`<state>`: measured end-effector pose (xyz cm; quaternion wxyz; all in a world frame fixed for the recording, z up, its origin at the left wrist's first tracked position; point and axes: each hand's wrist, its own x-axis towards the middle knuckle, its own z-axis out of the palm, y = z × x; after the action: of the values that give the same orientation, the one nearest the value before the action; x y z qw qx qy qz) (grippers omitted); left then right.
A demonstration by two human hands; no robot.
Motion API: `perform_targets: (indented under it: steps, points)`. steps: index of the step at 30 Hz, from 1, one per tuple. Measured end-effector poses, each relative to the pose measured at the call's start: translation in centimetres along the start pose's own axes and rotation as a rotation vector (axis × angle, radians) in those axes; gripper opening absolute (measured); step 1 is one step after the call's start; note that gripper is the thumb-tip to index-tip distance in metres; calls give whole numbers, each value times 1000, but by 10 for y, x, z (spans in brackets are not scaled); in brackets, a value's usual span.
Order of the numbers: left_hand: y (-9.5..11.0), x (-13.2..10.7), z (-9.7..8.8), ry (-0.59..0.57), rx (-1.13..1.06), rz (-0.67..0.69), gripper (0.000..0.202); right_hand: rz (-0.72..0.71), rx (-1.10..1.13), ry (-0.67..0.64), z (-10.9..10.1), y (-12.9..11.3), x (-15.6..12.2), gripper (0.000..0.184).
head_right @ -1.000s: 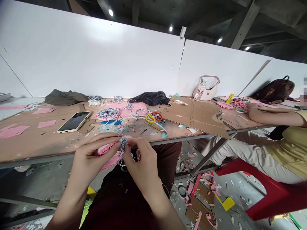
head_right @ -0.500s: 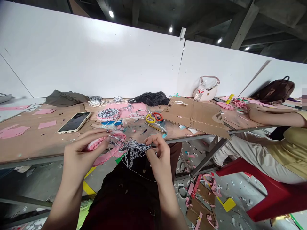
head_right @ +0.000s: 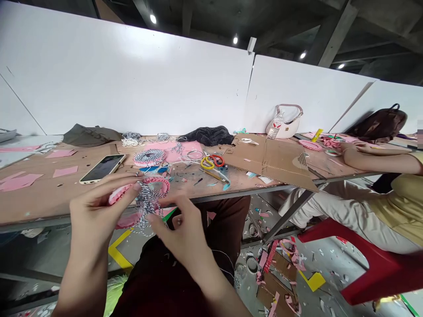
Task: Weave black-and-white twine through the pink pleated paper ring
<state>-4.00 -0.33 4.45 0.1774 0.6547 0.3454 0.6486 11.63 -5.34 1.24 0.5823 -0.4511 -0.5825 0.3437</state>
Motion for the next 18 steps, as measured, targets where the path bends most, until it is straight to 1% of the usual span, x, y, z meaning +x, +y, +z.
perform_targets:
  steps: [3, 5, 7, 10, 12, 14, 16, 18]
  points:
    - [7, -4, 8, -14, 4, 12, 11, -90, -123, 49, 21, 5, -2, 27]
    - [10, -6, 11, -1, 10, 23, 12, -111, -170, 74, 26, 10, -2, 22]
    - [12, -7, 13, 30, 18, 16, 11, -94, -176, 67, 25, 13, -2, 19]
    - [9, -6, 13, 100, 11, -5, 11, -10, -72, 31, 17, 15, -3, 19]
    - [3, -3, 9, 148, 1, 8, 12, 43, 28, 35, 9, 14, -4, 19]
    - [-5, 0, 3, 193, 0, 23, 14, 48, 100, 75, 0, 14, -4, 21]
    - [-13, 4, -4, 242, 5, 12, 15, 21, 163, 140, -10, 13, -4, 20]
    - [-19, 8, -11, 319, 6, -7, 13, 26, 246, 191, -20, 12, -5, 18]
